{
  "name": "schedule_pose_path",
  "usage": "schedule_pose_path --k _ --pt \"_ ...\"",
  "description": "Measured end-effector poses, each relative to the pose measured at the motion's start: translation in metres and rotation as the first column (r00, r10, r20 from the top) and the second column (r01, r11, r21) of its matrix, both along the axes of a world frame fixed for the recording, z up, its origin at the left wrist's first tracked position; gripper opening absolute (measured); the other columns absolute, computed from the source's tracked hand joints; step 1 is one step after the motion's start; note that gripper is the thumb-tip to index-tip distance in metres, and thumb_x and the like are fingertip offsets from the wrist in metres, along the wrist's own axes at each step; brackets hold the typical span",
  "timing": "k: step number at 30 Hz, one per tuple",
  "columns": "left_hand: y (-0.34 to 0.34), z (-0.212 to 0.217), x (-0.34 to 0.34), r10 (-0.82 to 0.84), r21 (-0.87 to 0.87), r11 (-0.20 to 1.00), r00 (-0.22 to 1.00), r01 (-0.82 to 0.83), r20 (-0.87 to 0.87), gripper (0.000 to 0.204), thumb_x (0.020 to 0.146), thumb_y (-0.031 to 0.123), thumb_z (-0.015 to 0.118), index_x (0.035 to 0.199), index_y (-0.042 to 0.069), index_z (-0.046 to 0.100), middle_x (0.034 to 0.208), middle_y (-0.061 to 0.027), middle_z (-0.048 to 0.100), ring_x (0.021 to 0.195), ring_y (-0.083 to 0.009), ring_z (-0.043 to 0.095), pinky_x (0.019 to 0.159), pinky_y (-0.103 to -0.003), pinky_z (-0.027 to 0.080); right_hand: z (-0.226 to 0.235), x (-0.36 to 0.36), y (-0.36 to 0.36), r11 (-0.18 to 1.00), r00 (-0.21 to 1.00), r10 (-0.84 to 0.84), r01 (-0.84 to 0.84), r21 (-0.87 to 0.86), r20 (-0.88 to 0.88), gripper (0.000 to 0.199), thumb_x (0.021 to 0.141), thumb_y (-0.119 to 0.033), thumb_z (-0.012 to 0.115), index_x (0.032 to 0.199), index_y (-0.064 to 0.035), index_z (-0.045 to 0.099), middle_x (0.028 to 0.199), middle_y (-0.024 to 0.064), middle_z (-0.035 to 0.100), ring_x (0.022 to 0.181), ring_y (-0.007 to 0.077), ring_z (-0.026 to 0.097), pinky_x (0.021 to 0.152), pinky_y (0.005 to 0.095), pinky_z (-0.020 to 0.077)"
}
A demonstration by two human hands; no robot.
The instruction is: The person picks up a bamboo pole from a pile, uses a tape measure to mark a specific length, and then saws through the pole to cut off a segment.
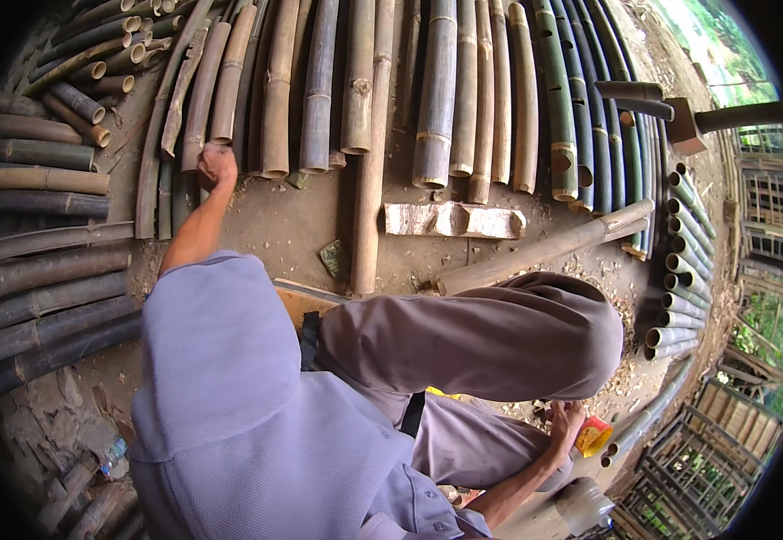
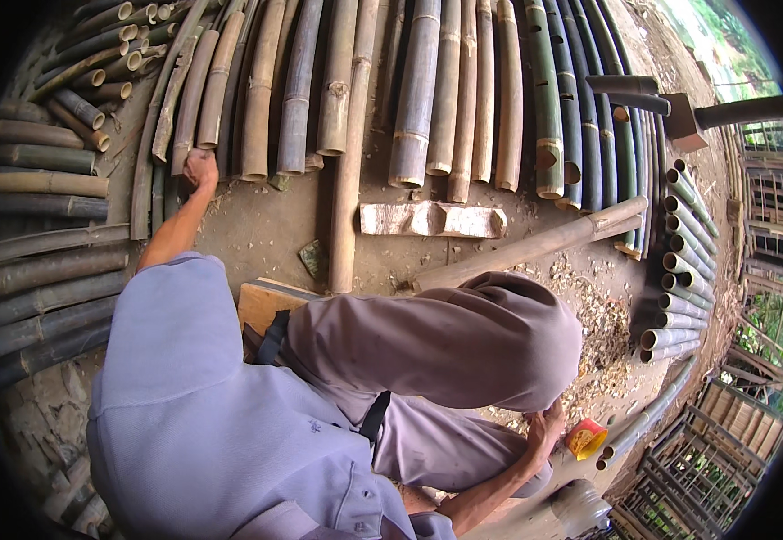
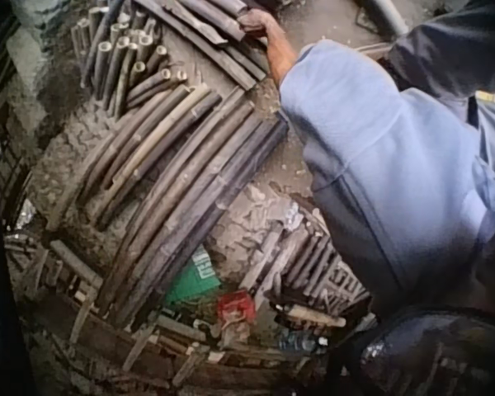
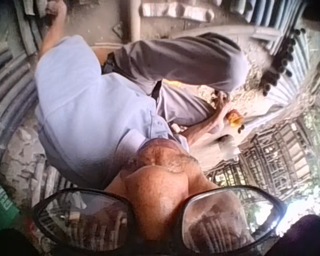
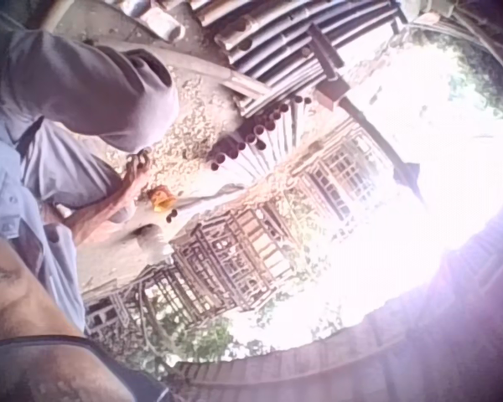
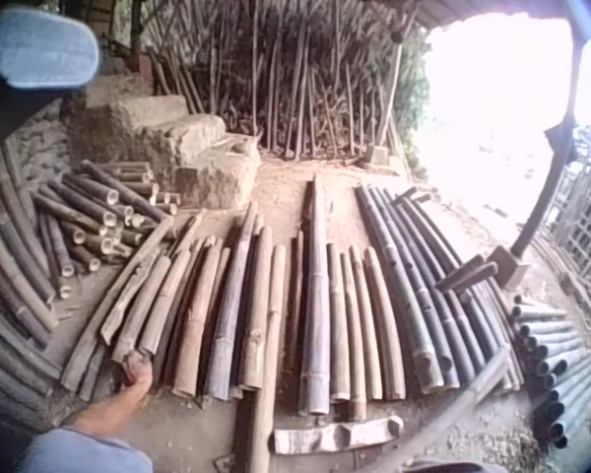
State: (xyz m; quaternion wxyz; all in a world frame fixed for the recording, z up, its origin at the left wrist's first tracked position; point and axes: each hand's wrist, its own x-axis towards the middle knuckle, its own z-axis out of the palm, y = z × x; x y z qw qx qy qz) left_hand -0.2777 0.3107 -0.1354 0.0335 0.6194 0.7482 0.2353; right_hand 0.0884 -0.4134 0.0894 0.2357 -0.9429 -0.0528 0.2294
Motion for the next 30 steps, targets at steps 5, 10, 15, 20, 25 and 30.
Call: schedule_pose_path --k 5,10,15,20,25,30 --pt "-0.016 -0.023 -0.023 0.275 -0.536 0.779 0.946 -0.325 -0.173 0.057 0.064 0.025 0.075 0.107 -0.006 0.055 0.113 -0.0215 0.059 0.103 -0.0337 0.058 0.090 -0.043 0.047 0.010 -0.005 -0.004 0.998 0.999 -0.034 0.035 -0.044 0.021 0.028 0.085 -0.012 0.059 0.112 -0.0045 0.056 0.063 0.0049 0.056 0.051 0.0110 0.052 0.047 0.0260 0.0391" --pt "-0.046 -0.048 -0.065 -0.053 -0.575 0.817 0.988 -0.040 -0.144 0.091 0.057 0.022 0.081 0.130 -0.005 0.036 0.127 -0.0288 0.048 0.119 -0.0367 0.049 0.099 -0.044 0.042 0.006 -0.002 0.000 0.998 1.000 -0.016 0.016 -0.053 0.001 0.028 0.085 -0.012 0.059 0.112 -0.0045 0.056 0.062 0.0044 0.055 0.051 0.0106 0.051 0.046 0.0257 0.0384" --pt "-0.043 -0.028 -0.057 0.029 -0.647 0.754 0.990 -0.112 -0.138 0.075 0.063 0.023 0.074 0.125 -0.007 0.044 0.122 -0.0269 0.052 0.118 -0.0356 0.050 0.099 -0.040 0.041 0.008 -0.003 0.005 0.997 1.000 -0.003 0.002 -0.072 -0.009 0.028 0.085 -0.012 0.059 0.112 -0.0045 0.055 0.062 0.0040 0.054 0.050 0.0102 0.050 0.046 0.0254 0.0377" --pt "-0.049 -0.007 -0.055 -0.013 -0.648 0.757 0.994 0.082 0.111 0.062 0.067 0.023 0.069 0.118 -0.005 0.048 0.121 -0.0274 0.052 0.117 -0.0385 0.049 0.099 -0.041 0.041 0.007 0.001 0.007 0.997 1.000 0.016 -0.017 -0.081 -0.012 0.028 0.086 -0.012 0.059 0.112 -0.0045 0.055 0.062 0.0035 0.054 0.050 0.0098 0.049 0.045 0.0251 0.0371" --pt "-0.063 -0.002 -0.029 0.030 -0.373 0.916 0.950 -0.151 -0.310 0.058 0.072 0.016 0.067 0.122 0.005 0.040 0.127 -0.0206 0.044 0.116 -0.0390 0.047 0.095 -0.047 0.043 0.009 0.002 0.009 0.994 1.000 0.027 -0.027 -0.103 -0.001 0.028 0.086 -0.012 0.059 0.112 -0.0046 0.055 0.061 0.0031 0.053 0.050 0.0095 0.049 0.045 0.0248 0.0364" --pt "-0.067 0.037 -0.022 -0.086 -0.465 0.885 0.966 -0.038 -0.242 0.056 0.075 0.017 0.068 0.120 0.005 0.039 0.114 -0.0199 0.047 0.113 -0.0368 0.049 0.090 -0.048 0.047 0.008 0.004 0.012 0.994 0.999 0.041 -0.042 -0.098 -0.009 0.028 0.086 -0.012 0.059 0.113 -0.0046 0.055 0.061 0.0026 0.053 0.049 0.0091 0.048 0.044 0.0245 0.0357"
